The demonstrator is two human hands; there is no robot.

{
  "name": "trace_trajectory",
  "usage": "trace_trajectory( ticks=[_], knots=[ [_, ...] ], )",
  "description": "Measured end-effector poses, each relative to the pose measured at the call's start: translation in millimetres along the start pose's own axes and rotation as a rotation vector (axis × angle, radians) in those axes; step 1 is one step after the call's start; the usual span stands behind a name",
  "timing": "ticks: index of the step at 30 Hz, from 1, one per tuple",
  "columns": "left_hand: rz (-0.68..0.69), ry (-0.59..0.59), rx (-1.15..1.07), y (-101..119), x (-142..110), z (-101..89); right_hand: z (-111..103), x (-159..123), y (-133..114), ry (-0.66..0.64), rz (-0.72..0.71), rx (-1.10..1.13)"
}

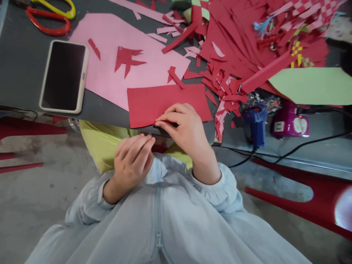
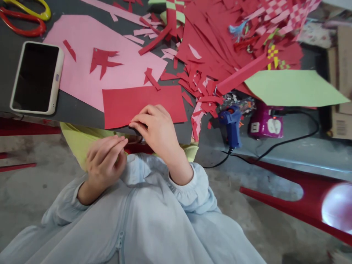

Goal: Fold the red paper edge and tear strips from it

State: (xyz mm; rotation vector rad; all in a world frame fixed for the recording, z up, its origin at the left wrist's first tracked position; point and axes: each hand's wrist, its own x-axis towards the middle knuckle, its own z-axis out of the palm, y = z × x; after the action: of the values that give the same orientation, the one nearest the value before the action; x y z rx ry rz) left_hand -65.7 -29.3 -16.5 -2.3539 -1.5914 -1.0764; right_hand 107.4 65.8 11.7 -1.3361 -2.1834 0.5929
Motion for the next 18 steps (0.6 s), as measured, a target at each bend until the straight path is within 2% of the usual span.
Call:
trace_trajectory(
  ticks=[5,18],
  knots=[
    [-0.056,-0.044,0.062,9.9,-9.1,7.4,-0.9,2.4,-2.3,-0.006,0.051,0.028],
    [-0.156,-0.176,0.123,14.5,1.7,16.3,-12.7,21.3,-8.4,-0.185,0.149,0.041]
  ],
)
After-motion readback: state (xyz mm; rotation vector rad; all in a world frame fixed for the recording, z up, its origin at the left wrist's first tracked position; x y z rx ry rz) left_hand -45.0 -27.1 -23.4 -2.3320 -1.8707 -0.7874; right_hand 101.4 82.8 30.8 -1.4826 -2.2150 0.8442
